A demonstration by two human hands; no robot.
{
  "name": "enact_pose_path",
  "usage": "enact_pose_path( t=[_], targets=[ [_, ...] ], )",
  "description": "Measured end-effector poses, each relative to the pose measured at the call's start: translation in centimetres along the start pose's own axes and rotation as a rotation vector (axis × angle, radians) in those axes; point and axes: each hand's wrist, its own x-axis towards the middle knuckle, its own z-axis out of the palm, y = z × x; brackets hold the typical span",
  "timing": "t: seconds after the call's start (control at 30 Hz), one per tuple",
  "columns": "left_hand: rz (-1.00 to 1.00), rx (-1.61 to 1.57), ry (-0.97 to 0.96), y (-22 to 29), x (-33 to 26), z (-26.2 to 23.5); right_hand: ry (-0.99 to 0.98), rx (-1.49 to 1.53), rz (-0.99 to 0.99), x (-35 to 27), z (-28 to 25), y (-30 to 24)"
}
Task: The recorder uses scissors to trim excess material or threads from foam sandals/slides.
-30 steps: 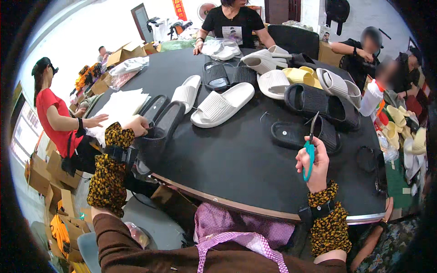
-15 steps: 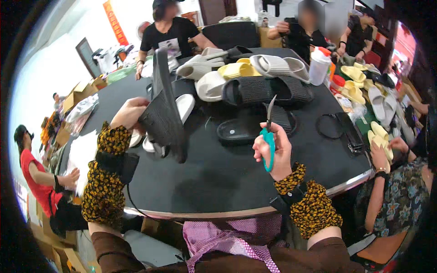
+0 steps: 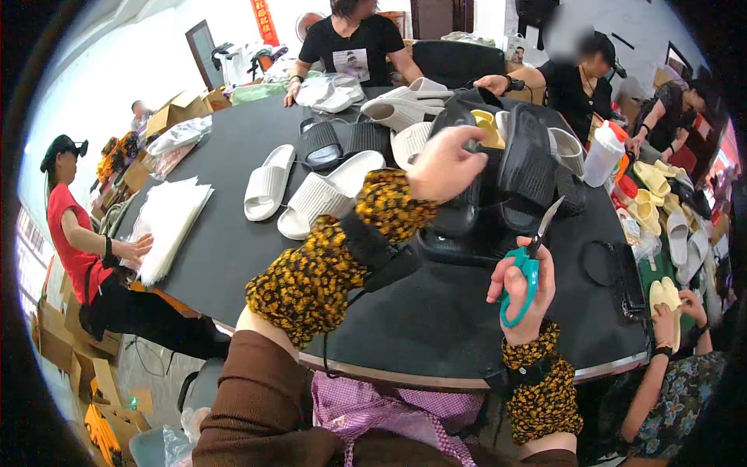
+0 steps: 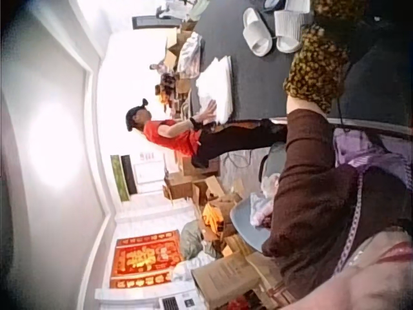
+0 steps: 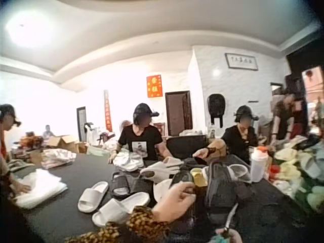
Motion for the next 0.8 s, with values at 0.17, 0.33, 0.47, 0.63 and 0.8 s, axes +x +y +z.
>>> enact_pose_path(
  t=[0.17,0.33,0.47,0.63,0.8],
  targets=[
    [-0.078,0.292,0.16,-4.3,-3.4,-9.2,0.001,-0.018,0.031,0.3,-0.5,-0.2],
    [-0.398,1.129,0.06,-13.8,-10.4,-22.5,-0.034,-0.05,0.074,0.3,0.0,-0.3],
    [-0.423,1.1,0.007,-14.8,-15.6,-23.8,-0.041,-0.074,0.108,0.4,-0.4,0.3],
    [-0.504,0.999,-0.002,-8.4,-15.7,-18.8,-0.021,-0.095,0.129,0.0,-0.5,0.3],
    [-0.267,0.248,-0.213,0.6,-16.8,-9.4,-0.023,-0.104,0.114,-0.1,-0.5,0.6]
  ],
)
